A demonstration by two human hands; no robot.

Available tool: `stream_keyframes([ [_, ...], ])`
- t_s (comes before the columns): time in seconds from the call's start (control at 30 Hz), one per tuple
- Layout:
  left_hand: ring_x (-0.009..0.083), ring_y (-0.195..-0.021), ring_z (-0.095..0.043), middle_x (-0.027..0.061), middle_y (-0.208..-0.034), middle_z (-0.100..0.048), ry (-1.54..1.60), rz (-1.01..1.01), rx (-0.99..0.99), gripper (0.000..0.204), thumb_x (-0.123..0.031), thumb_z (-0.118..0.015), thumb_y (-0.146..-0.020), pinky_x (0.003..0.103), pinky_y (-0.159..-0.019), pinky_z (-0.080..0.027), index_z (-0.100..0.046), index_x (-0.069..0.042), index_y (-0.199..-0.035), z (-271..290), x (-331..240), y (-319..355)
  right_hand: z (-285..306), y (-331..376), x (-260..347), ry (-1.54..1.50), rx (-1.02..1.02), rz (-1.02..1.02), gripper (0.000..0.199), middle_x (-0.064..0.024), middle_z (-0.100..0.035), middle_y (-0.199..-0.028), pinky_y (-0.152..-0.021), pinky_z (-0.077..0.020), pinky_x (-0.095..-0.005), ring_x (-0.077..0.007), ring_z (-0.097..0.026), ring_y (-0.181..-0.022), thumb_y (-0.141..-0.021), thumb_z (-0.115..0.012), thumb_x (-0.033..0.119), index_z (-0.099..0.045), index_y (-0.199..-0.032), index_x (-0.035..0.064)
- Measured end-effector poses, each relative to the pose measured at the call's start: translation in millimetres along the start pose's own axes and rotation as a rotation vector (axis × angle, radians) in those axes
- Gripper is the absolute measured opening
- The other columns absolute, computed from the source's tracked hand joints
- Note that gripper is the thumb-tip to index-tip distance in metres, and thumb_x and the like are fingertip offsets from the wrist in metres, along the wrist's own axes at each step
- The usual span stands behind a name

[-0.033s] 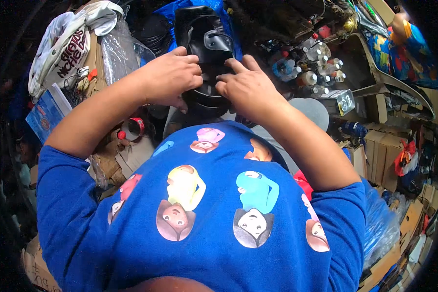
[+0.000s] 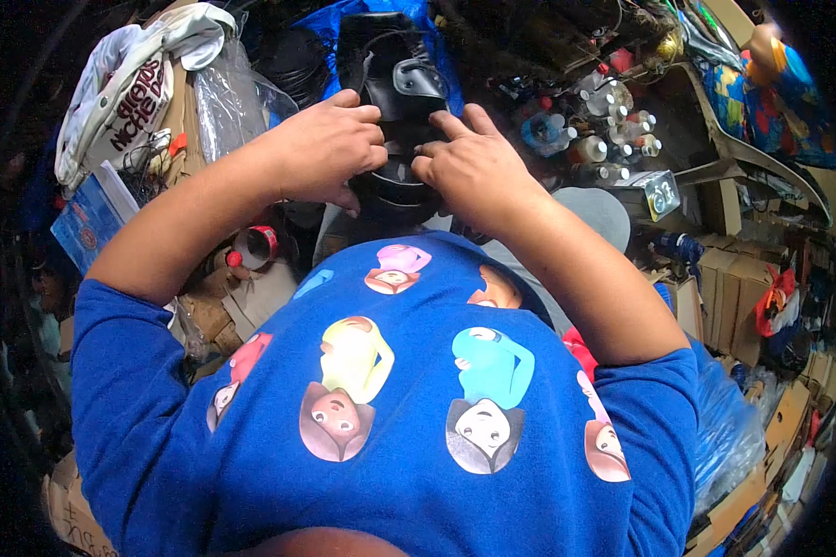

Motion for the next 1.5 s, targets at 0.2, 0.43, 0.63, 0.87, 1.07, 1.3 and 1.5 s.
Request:
stream_keyframes([
  [0.2, 0.02, -0.096, -0.052, 0.0034, -0.078, -0.061, 0.092, 0.106, -0.007, 0.041, -0.044, -0.075, -0.056, 0.038, -0.09, -0.034, -0.066, -0.009, -0.076, -12.1, 9.3, 21.3, 0.9, -7.1, -2.8, -0.139, 0.42, -0.168, 0.025, -0.0036, -0.064, -0.073, -0.08, -0.0374, -0.0373, -0.0201, -0.057, -0.089, -0.066, -0.07, 0.036, -0.068, -0.078, 0.0138],
  [0.43, 0.0283, -0.093, -0.056, 0.0121, -0.08, -0.063, 0.173, 0.413, -0.028, 0.051, -0.043, -0.072, -0.065, 0.045, -0.092, -0.034, -0.057, -0.003, -0.092, 5.3, -24.2, 14.4, -2.4, -28.0, 3.1, -0.268, 0.228, -0.132, 0.037, -0.0059, -0.065, -0.078, -0.079, -0.0391, -0.0367, -0.0239, -0.056, -0.088, -0.059, -0.075, 0.035, -0.067, -0.086, 0.0108],
  [0.63, 0.0343, -0.079, -0.063, 0.0183, -0.082, -0.065, 0.607, 0.609, -0.01, 0.053, -0.037, -0.077, -0.062, 0.039, -0.07, -0.05, -0.06, -0.001, -0.096, -32.7, -5.9, 19.2, 16.5, 4.0, -23.3, -0.681, -0.467, -0.115, 0.03, -0.0114, -0.056, -0.12, -0.092, -0.0403, -0.0389, -0.0293, -0.05, -0.11, -0.065, -0.073, 0.016, -0.065, -0.092, 0.0083],
  [0.87, 0.0261, -0.074, -0.064, 0.0146, -0.08, -0.065, 0.881, 0.609, -0.154, 0.032, -0.025, -0.074, -0.069, 0.034, -0.07, -0.049, -0.064, -0.004, -0.09, -61.5, -4.4, 23.9, -30.7, 14.0, -56.3, -0.939, -0.407, -0.566, 0.018, -0.0113, -0.062, -0.09, -0.075, -0.0483, -0.0334, -0.0257, -0.061, -0.082, -0.078, -0.064, 0.015, -0.066, -0.094, 0.0063],
  [1.07, 0.0338, -0.08, -0.061, 0.0203, -0.085, -0.062, 0.803, 0.395, -0.276, 0.031, -0.02, -0.071, -0.07, 0.038, -0.073, -0.048, -0.06, 0.0, -0.091, -45.3, -24.4, 19.5, -47.1, -55.6, -41.0, -0.828, -0.191, -0.511, 0.029, -0.0182, -0.063, -0.095, -0.079, -0.0475, -0.041, -0.034, -0.06, -0.09, -0.08, -0.056, 0.025, -0.064, -0.102, 0.0081],
  [1.3, 0.0378, -0.078, -0.059, 0.0214, -0.081, -0.06, 0.68, 0.289, -0.328, 0.036, -0.022, -0.072, -0.069, 0.039, -0.074, -0.048, -0.06, 0.003, -0.092, -46.6, -24.3, 27.6, -67.7, -65.5, -55.6, -1.149, 0.043, -0.471, 0.026, -0.0085, -0.063, -0.081, -0.065, -0.0449, -0.0351, -0.0228, -0.059, -0.073, -0.083, -0.053, 0.026, -0.063, -0.096, 0.0066],
  [1.5, 0.0173, -0.075, -0.062, 0.0145, -0.078, -0.065, 1.301, 0.424, -0.11, 0.037, -0.025, -0.077, -0.068, 0.029, -0.07, -0.048, -0.063, 0.003, -0.088, -74.1, -2.3, 44.2, -93.2, -32.9, -43.0, -2.372, -0.25, -0.568, 0.019, 0.0045, -0.053, -0.077, -0.069, -0.0358, -0.0242, -0.0072, -0.043, -0.065, -0.089, -0.053, 0.025, -0.058, -0.095, 0.0085],
])
Point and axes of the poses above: each hand's wrist, its own y-axis away from the middle knuckle, its own z-axis out of the back of the hand, x = y × z, the point moved 5 cm from there along -y, towards the middle knuckle
